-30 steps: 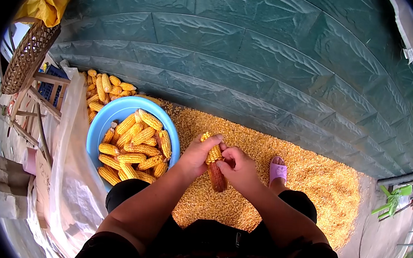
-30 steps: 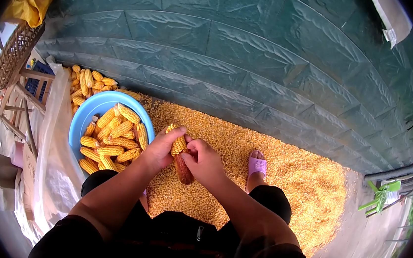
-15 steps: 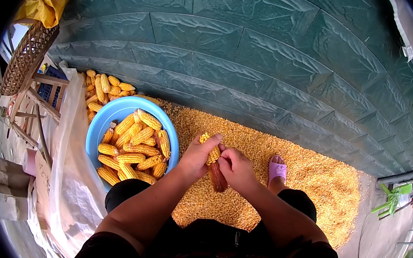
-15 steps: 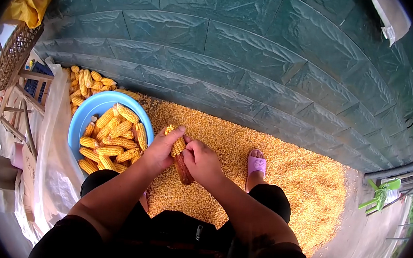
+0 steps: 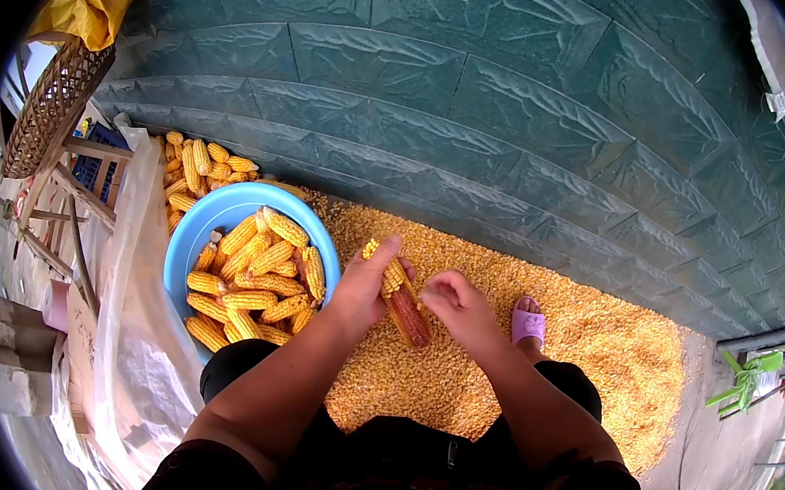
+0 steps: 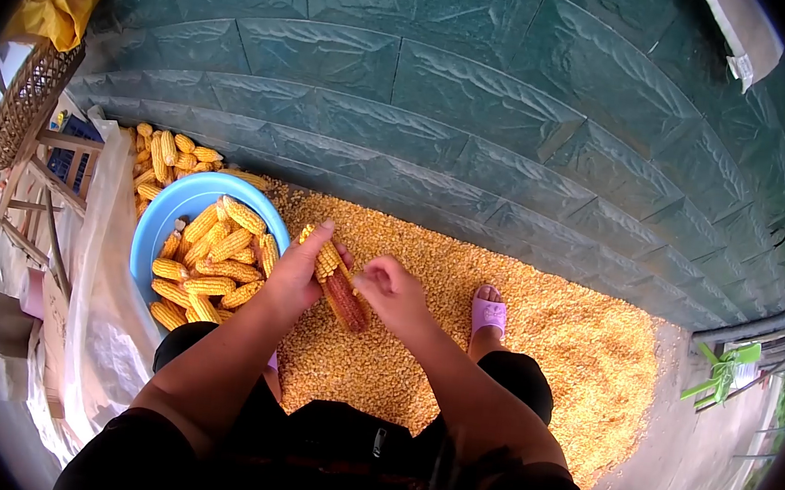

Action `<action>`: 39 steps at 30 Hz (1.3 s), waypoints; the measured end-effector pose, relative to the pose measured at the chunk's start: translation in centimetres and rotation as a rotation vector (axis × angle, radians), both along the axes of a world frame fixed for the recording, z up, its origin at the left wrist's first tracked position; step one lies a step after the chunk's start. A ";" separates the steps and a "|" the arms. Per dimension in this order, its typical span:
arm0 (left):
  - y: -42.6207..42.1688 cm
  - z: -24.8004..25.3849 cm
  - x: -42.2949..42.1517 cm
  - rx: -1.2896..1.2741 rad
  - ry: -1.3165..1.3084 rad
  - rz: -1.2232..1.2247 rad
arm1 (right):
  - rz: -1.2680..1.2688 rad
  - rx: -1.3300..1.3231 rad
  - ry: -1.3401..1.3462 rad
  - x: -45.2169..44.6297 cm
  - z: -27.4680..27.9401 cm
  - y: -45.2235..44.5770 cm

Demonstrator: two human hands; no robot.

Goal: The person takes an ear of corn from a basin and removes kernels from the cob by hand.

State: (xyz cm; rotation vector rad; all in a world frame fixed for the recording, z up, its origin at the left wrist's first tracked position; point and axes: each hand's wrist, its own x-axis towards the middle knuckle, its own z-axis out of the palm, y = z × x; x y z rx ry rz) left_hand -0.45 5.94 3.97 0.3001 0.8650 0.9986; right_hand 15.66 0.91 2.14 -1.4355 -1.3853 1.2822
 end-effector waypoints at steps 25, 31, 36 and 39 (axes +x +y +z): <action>-1.2 -0.6 0.9 -0.049 -0.021 -0.122 | 0.206 -0.293 0.192 -0.5 0.8 -0.8; -1.8 -0.9 1.6 -0.010 0.179 -0.014 | 0.128 -0.154 -0.094 -1.3 0.6 -1.2; -1.4 -1.0 0.7 -0.023 -0.022 -0.139 | 0.267 -0.175 0.027 -0.7 0.1 -0.8; -1.3 -1.0 0.8 -0.051 -0.060 -0.152 | 0.307 -0.233 0.127 -0.3 0.1 -0.8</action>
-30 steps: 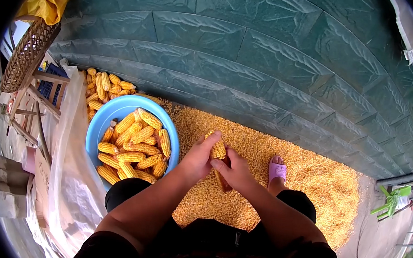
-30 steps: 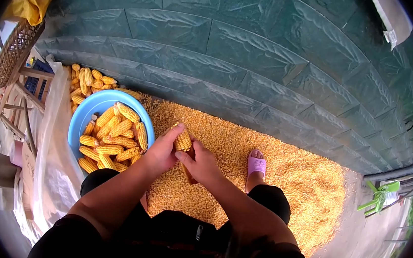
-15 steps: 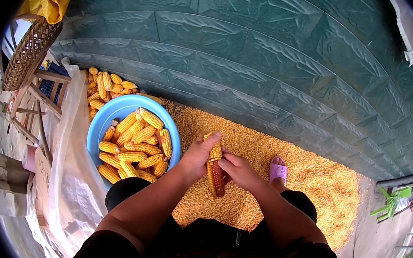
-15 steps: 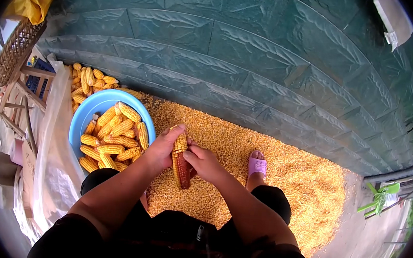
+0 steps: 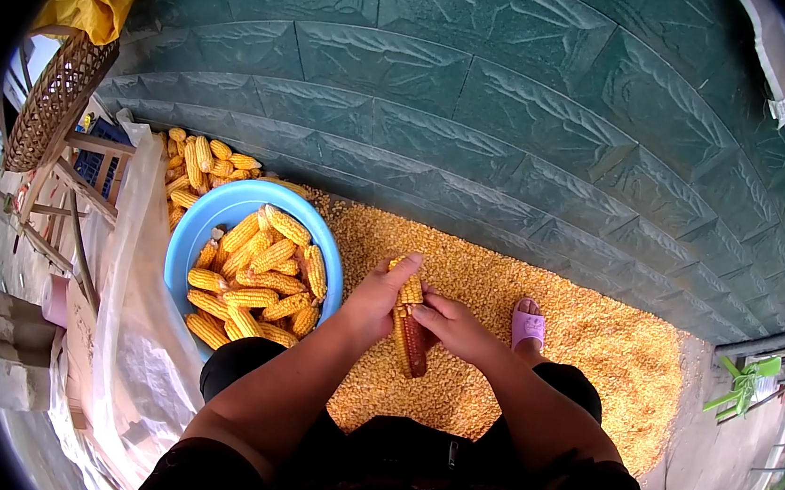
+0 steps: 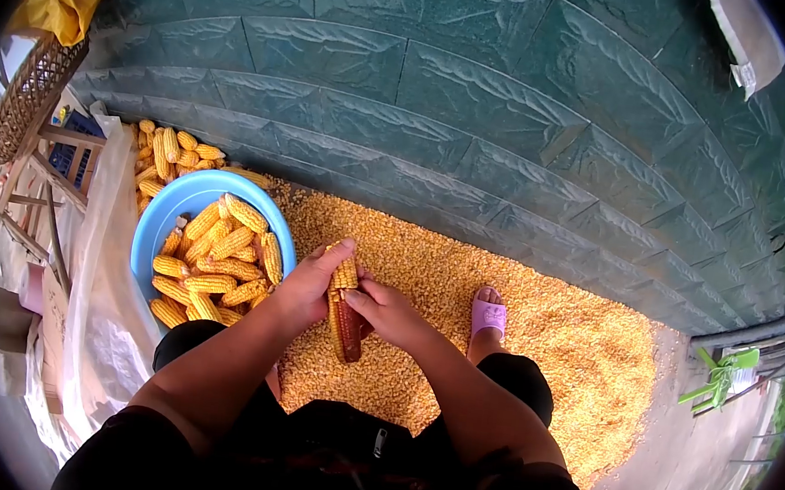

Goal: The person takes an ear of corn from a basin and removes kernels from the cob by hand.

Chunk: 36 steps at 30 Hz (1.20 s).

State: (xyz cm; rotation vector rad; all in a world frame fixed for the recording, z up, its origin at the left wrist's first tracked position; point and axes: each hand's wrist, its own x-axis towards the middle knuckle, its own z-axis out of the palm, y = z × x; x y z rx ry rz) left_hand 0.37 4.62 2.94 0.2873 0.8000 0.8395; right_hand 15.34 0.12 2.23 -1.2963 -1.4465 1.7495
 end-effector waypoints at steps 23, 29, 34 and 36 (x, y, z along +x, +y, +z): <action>-0.1 -1.0 0.2 0.016 0.065 0.066 | -0.069 0.461 -0.481 -0.9 0.4 -0.4; 0.0 0.1 0.1 -0.038 0.080 0.084 | -0.068 0.242 -0.226 -0.2 -0.8 0.0; -0.2 -0.8 0.4 -0.046 0.148 0.099 | 0.002 0.347 -0.515 -1.2 1.9 -0.7; -0.1 -1.0 0.4 -0.038 0.143 0.088 | 0.033 0.358 -0.577 -1.3 1.7 -0.6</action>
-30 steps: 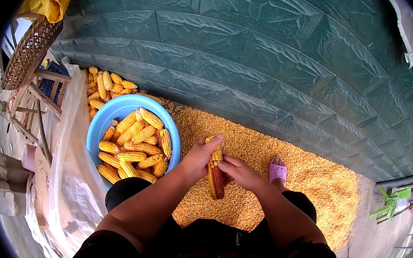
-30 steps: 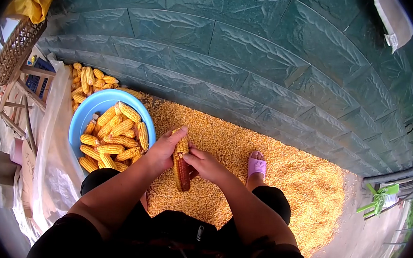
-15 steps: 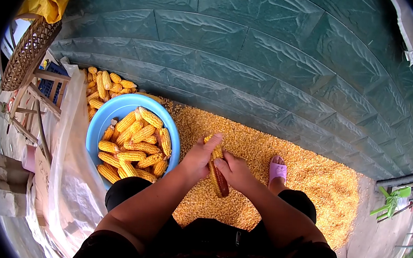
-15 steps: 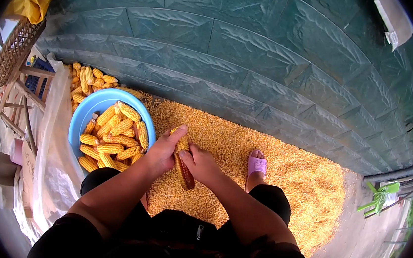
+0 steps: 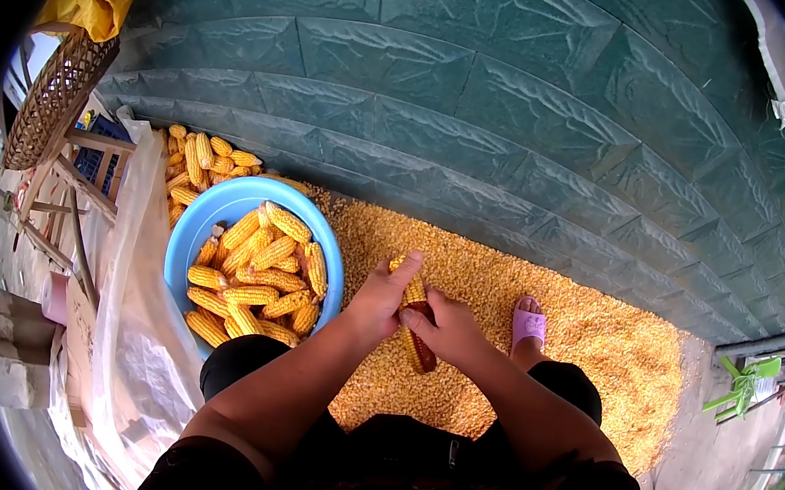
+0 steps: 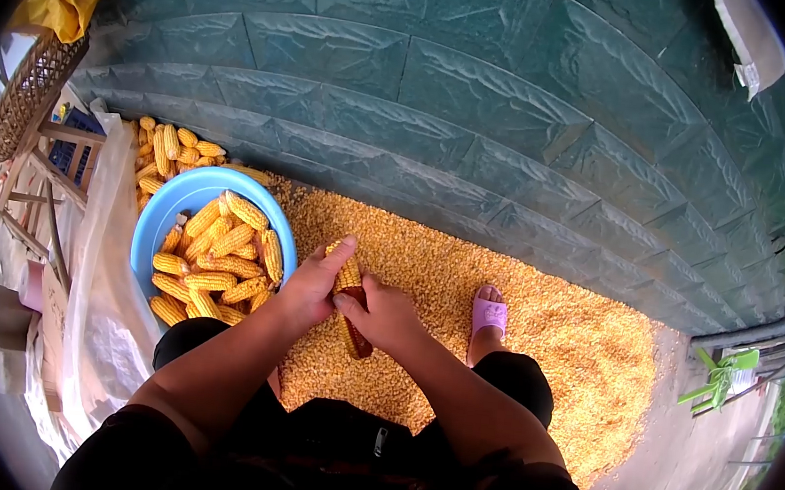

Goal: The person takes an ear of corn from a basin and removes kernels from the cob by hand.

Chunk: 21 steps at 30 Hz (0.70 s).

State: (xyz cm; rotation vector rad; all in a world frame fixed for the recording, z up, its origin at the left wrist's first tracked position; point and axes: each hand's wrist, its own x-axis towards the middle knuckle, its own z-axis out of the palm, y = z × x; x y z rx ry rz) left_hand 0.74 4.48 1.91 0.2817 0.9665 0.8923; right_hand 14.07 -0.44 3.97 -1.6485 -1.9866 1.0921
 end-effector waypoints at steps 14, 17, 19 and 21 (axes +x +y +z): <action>-0.5 2.6 -0.2 0.116 0.034 -0.103 | -0.212 -0.294 0.442 0.6 -0.3 0.4; -0.9 2.0 -0.1 0.136 0.015 -0.205 | -0.167 -0.060 0.295 -0.1 -1.5 -0.1; -1.0 2.2 0.0 0.131 0.007 -0.168 | -0.151 -0.164 0.379 0.3 -1.2 0.1; -0.9 2.0 -0.1 0.127 -0.002 -0.130 | -0.133 -0.266 0.460 0.7 -1.2 0.2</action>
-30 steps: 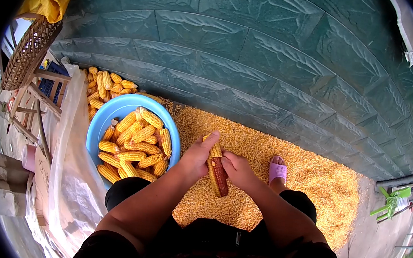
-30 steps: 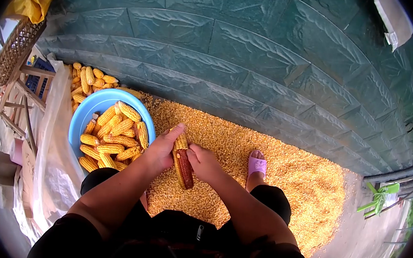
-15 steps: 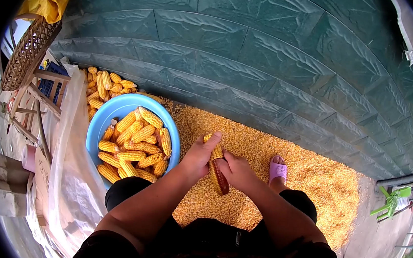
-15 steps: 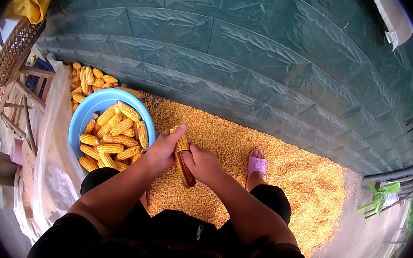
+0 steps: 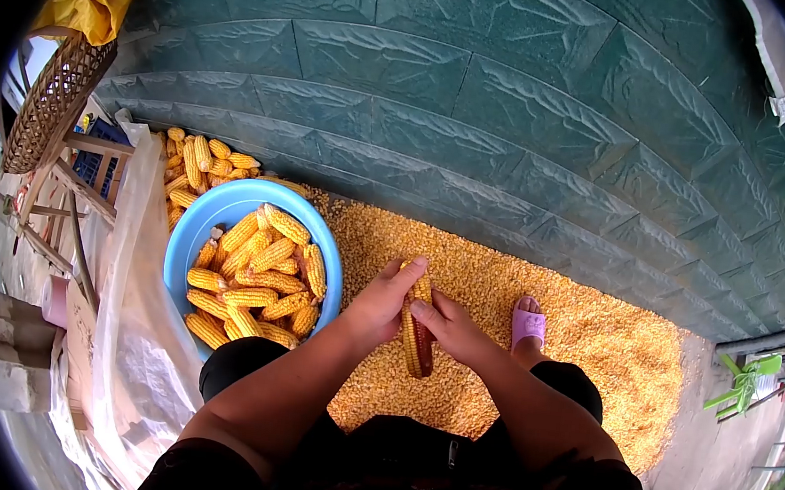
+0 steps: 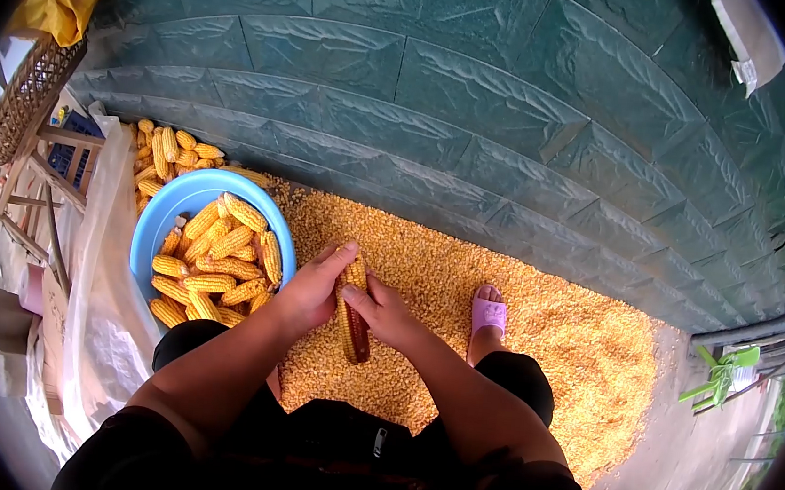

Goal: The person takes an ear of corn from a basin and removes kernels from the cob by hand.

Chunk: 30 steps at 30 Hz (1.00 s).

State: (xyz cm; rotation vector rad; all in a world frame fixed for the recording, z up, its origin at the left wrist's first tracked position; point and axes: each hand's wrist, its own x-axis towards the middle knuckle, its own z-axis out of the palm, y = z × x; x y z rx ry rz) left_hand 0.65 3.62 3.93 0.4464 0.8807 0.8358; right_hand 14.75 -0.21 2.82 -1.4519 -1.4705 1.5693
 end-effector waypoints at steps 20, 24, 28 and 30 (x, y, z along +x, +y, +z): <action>0.3 -1.2 0.4 0.027 0.067 0.026 | -0.019 0.181 -0.173 -0.9 0.1 -0.2; 0.4 -0.8 0.3 0.055 0.025 0.017 | 0.102 0.175 -0.163 0.0 0.5 0.3; 0.7 -1.7 -0.1 0.092 0.061 -0.027 | 0.093 0.203 -0.136 0.1 -0.3 0.1; 0.8 -2.0 -0.3 0.096 0.079 -0.047 | 0.072 0.113 -0.114 0.1 -0.6 0.1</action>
